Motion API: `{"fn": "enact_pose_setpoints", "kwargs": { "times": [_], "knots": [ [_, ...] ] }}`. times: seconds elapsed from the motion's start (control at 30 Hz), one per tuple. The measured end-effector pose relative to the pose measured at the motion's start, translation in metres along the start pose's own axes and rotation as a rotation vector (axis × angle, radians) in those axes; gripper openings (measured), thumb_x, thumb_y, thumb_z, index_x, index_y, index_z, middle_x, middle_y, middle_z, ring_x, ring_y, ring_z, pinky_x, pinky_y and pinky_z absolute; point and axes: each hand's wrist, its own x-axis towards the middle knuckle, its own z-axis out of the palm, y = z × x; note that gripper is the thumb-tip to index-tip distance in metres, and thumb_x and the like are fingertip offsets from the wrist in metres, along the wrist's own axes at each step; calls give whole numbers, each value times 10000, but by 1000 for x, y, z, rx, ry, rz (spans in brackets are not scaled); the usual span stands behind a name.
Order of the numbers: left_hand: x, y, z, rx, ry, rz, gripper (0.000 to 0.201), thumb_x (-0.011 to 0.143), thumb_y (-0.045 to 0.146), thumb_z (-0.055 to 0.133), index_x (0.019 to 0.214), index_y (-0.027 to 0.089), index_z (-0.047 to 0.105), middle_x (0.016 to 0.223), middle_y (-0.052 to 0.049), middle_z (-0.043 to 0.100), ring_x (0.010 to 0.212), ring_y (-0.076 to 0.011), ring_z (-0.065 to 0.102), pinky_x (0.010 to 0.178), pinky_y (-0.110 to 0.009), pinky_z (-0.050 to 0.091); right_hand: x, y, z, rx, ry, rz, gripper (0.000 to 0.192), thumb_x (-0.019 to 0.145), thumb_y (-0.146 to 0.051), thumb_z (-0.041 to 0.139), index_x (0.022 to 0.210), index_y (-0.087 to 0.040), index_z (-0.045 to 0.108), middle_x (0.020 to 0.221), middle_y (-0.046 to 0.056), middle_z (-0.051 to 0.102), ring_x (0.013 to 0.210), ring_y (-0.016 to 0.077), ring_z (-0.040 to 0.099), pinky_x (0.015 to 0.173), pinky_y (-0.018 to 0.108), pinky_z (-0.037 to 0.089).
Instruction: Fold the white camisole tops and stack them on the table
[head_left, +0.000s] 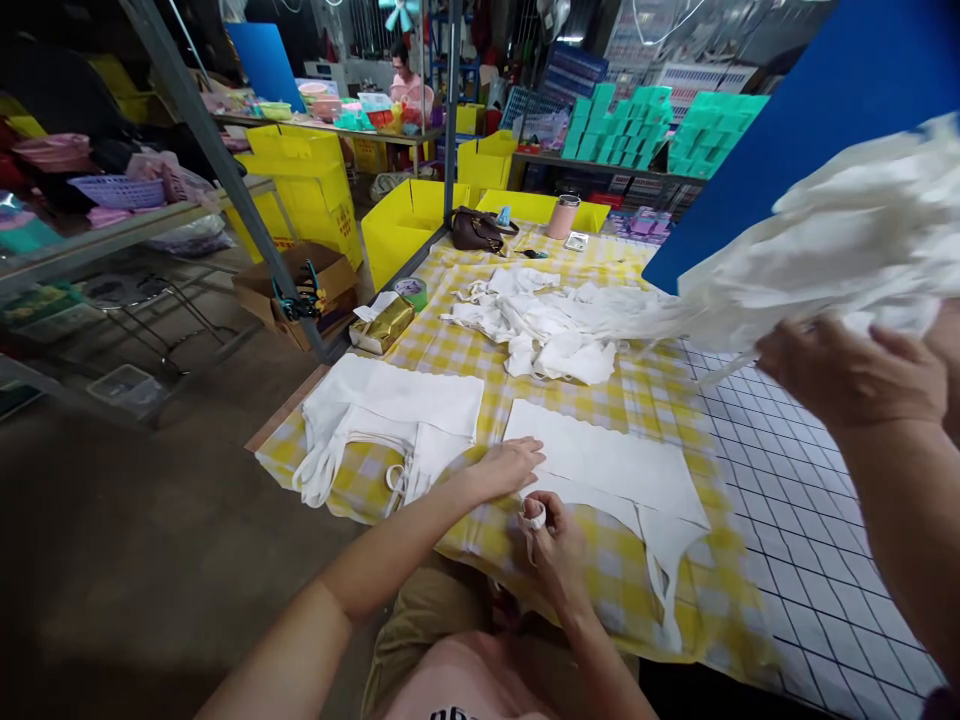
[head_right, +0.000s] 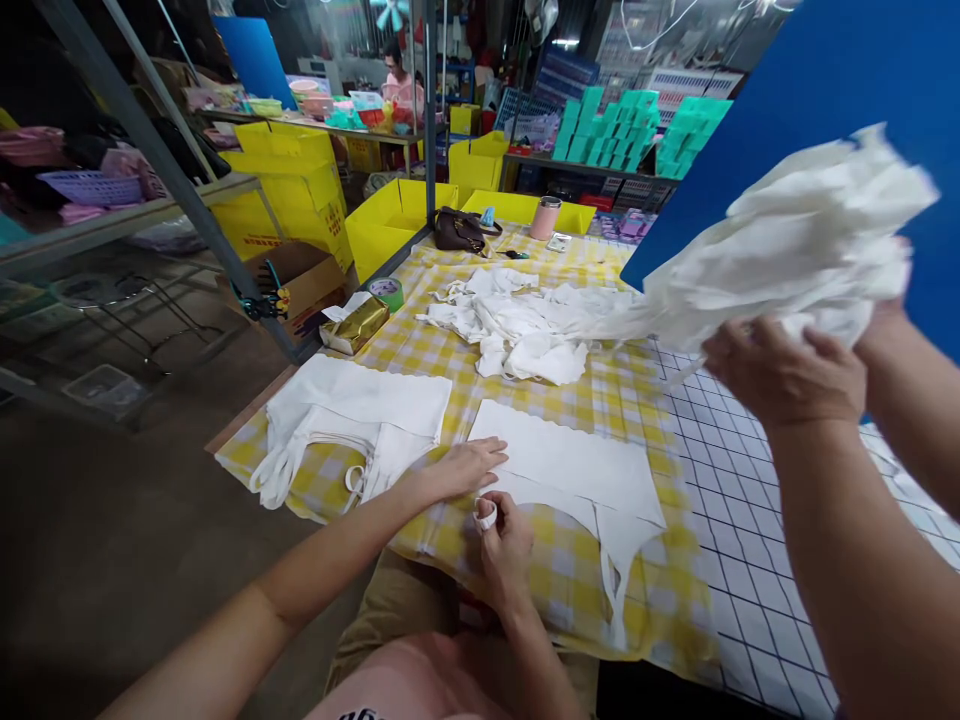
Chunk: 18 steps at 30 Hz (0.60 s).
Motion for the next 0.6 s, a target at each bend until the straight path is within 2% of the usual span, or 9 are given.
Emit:
{"fn": "enact_pose_setpoints", "kwargs": {
  "times": [0.2, 0.4, 0.6],
  "knots": [
    [1, 0, -1, -2, -12, -5, 245, 825, 194, 547, 1063, 144, 571, 1286, -83, 525, 1209, -168, 457, 993, -271, 398, 2, 1, 0, -31, 16, -36, 309, 783, -458, 465, 675, -181, 547, 510, -2, 490, 445, 114, 361, 438, 252, 264],
    [2, -3, 2, 3, -9, 15, 238, 823, 190, 543, 1054, 139, 568, 1287, -92, 520, 1224, -173, 441, 977, -280, 411, 3, -2, 1, -34, 8, -58, 283, 785, -440, 445, 697, -187, 535, 551, -17, 486, 485, 112, 370, 474, 241, 314],
    [5, -8, 8, 9, 38, 57, 155, 818, 198, 547, 963, 158, 583, 1196, -73, 566, 1133, -173, 502, 912, -282, 447, 3, -7, 1, -58, -13, -47, 294, 791, -445, 423, 703, -186, 532, 562, -17, 494, 511, 123, 391, 487, 239, 330]
  ]
}}
